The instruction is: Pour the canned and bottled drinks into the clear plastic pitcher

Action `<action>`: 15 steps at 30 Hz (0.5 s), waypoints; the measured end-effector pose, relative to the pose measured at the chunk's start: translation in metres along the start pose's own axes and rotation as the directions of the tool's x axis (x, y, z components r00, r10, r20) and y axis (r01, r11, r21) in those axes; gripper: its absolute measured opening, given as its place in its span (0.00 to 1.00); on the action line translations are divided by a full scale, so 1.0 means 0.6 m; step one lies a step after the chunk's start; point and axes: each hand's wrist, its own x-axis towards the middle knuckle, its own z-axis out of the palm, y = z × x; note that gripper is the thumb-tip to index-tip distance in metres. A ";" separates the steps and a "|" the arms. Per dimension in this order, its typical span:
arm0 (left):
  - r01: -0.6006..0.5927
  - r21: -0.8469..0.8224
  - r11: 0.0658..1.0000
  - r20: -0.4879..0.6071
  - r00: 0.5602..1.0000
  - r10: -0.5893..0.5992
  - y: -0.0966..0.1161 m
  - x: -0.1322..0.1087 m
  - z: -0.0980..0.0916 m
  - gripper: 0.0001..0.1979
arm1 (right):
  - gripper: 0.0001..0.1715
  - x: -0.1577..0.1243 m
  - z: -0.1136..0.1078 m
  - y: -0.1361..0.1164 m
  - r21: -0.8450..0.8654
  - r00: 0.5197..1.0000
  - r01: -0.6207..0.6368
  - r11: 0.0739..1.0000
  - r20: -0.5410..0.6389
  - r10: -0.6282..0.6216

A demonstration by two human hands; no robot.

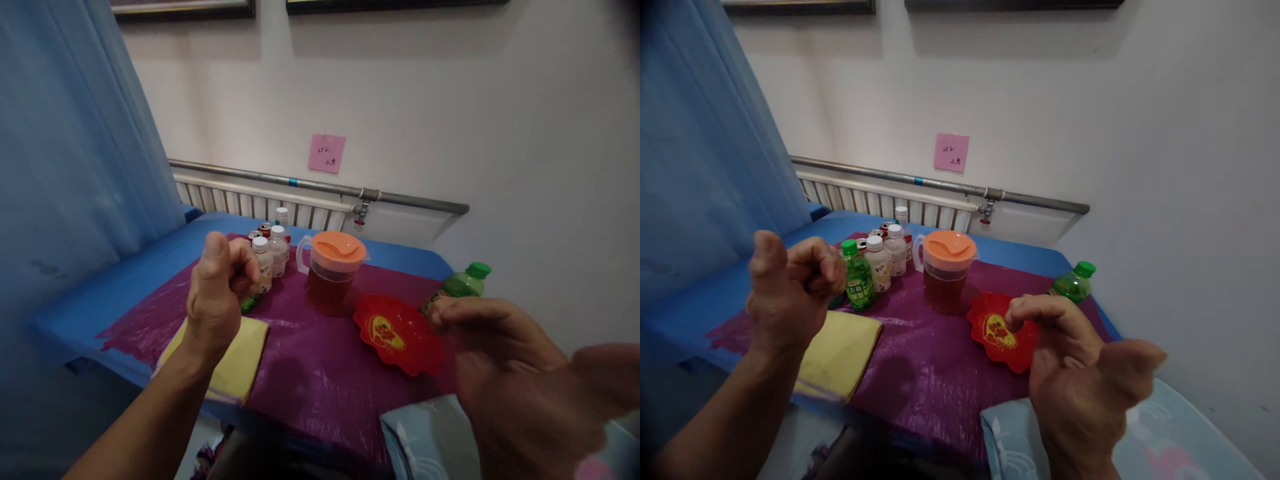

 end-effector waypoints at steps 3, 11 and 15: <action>0.043 0.016 0.999 0.021 0.999 -0.044 -0.014 0.011 -0.003 0.32 | 0.44 0.006 0.005 0.002 0.068 0.999 -0.044 0.997 -0.006 0.044; 0.331 0.009 0.944 0.085 0.940 -0.330 -0.076 0.042 0.004 0.34 | 0.45 0.019 0.008 0.060 0.025 0.978 -0.208 0.978 0.004 0.208; 0.332 0.000 0.943 0.136 0.934 -0.329 -0.072 0.042 0.007 0.34 | 0.44 0.014 0.007 0.056 0.025 0.979 -0.201 0.979 0.045 0.200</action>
